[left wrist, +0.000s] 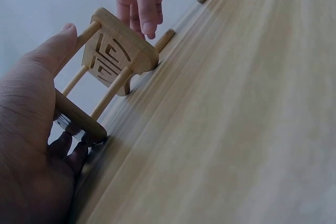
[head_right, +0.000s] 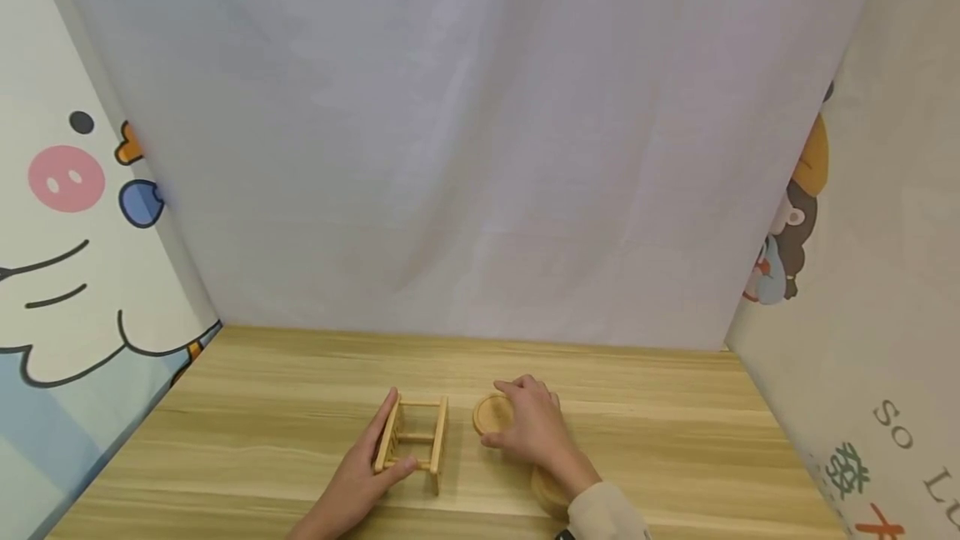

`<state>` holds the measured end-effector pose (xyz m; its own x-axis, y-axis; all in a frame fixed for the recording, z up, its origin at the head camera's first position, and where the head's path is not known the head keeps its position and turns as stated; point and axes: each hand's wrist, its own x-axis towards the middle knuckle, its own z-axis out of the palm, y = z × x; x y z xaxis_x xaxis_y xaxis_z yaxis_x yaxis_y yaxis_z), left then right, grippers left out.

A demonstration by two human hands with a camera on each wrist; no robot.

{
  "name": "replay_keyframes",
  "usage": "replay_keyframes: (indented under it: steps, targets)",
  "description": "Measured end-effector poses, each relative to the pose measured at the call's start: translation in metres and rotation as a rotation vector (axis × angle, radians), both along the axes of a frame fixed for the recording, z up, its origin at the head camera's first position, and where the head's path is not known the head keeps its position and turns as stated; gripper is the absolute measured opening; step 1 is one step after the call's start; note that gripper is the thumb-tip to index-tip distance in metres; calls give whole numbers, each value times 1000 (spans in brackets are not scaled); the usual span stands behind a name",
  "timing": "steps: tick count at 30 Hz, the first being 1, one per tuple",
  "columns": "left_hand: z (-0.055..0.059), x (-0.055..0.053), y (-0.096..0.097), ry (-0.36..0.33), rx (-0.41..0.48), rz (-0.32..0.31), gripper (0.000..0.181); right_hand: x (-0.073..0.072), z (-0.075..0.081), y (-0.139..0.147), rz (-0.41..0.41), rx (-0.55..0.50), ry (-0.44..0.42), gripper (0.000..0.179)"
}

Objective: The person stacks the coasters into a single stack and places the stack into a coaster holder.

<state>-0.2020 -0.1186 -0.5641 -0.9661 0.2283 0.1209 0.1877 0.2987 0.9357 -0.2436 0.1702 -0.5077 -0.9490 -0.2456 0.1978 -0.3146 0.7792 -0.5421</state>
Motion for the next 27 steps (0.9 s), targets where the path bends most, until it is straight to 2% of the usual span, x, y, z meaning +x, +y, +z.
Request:
replay_keyframes:
  steps: [7, 17, 18, 20, 24, 25, 27]
  targets:
    - [0, -1, 0, 3, 0, 4, 102, -6, 0, -1, -1, 36, 6, 82]
    - [0, -1, 0, 5, 3, -2, 103, -10, -2, 1, 28, 29, -28, 82]
    - [1, -1, 0, 4, 3, -2, 103, -14, -9, 3, 26, 15, -28, 82]
    - [1, -1, 0, 4, 0, 0, 103, -15, -9, 3, 31, 6, -34, 83]
    - [2, 0, 0, -2, 1, -1, 102, -15, -10, 4, 60, -13, -30, 83]
    - [2, 0, 0, -3, 3, -2, 102, -11, -4, 3, 74, -8, -26, 82]
    - [2, 0, 0, -5, 9, -5, 102, -11, -4, 3, 97, 2, -1, 80]
